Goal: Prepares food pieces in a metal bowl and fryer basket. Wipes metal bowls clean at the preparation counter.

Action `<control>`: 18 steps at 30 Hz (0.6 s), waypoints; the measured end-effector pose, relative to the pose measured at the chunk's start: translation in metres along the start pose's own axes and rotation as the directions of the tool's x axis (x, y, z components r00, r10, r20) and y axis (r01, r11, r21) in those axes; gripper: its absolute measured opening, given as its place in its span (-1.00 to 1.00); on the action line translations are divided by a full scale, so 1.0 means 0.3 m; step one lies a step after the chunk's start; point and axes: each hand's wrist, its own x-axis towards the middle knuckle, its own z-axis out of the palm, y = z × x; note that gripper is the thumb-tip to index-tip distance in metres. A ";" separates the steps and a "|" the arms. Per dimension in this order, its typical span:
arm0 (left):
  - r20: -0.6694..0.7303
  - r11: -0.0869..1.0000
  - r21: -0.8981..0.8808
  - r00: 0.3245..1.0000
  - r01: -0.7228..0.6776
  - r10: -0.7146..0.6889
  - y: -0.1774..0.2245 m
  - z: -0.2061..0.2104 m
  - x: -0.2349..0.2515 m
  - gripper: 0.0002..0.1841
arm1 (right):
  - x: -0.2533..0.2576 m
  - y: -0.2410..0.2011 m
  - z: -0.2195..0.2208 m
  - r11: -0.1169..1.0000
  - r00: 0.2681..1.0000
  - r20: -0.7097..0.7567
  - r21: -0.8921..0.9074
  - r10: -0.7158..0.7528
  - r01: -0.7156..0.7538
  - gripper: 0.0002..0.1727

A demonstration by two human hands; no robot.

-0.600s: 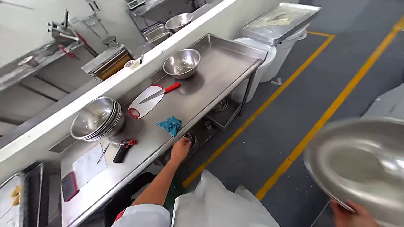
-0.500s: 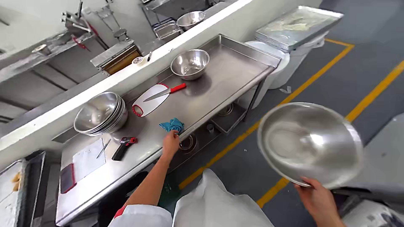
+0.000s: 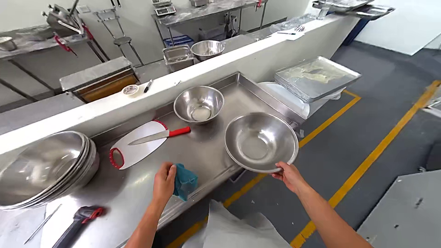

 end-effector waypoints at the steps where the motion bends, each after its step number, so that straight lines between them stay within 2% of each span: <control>1: 0.060 1.000 -0.020 0.998 -0.018 0.019 0.078 0.015 0.028 -0.73 | 0.065 -0.028 0.004 1.000 1.000 -0.001 -0.019 0.003 -0.003 -0.85; 4: 0.179 0.990 -0.087 0.976 -0.110 0.124 0.308 0.095 0.127 -0.80 | 0.260 -0.125 0.016 0.999 1.000 0.008 -0.039 0.021 -0.021 -0.71; 6: 0.239 0.982 -0.128 0.956 -0.140 0.167 0.442 0.165 0.172 -0.83 | 0.368 -0.174 -0.007 0.991 0.998 -0.056 -0.134 -0.012 0.004 -0.54; 7: 0.269 0.979 -0.148 0.947 -0.138 0.174 0.503 0.201 0.189 -0.83 | 0.405 -0.193 -0.031 0.973 0.989 -0.115 -0.223 -0.090 0.063 -0.46; 9: 0.311 0.975 -0.177 0.933 -0.132 0.183 0.617 0.279 0.218 -0.83 | 0.426 -0.249 -0.095 0.900 0.933 -0.111 -0.324 -0.343 0.292 -0.29; 10: 0.326 0.972 -0.188 0.924 -0.141 0.198 0.671 0.319 0.238 -0.83 | 0.412 -0.297 -0.110 0.830 0.876 -0.044 -0.345 -0.480 0.437 -0.24; 12: 0.360 0.965 -0.206 0.904 -0.164 0.230 0.774 0.404 0.268 -0.82 | 0.324 -0.389 -0.103 0.658 0.729 0.225 -0.320 -0.647 0.682 -0.17; 14: 0.401 0.953 -0.240 0.876 -0.183 0.269 0.873 0.493 0.273 -0.81 | 0.223 -0.442 -0.083 0.502 0.542 0.515 -0.231 -0.664 0.834 0.04; 15: 0.427 0.945 -0.262 0.855 -0.194 0.294 0.923 0.532 0.284 -0.81 | 0.195 -0.479 -0.068 0.428 0.439 0.624 -0.180 -0.647 0.886 0.04; 16: 0.459 0.939 -0.273 0.829 -0.210 0.319 0.969 0.564 0.298 -0.80 | 0.190 -0.518 -0.062 0.339 0.338 0.698 -0.144 -0.632 0.930 -0.12; 17: 0.491 0.939 -0.246 0.804 -0.242 0.335 1.008 0.588 0.313 -0.78 | 0.205 -0.557 -0.068 0.247 0.250 0.732 -0.115 -0.633 0.962 -0.38; 18: 0.522 0.941 -0.159 0.784 -0.298 0.336 1.039 0.602 0.332 -0.72 | 0.236 -0.603 -0.083 0.203 0.209 0.749 -0.101 -0.629 0.974 -0.64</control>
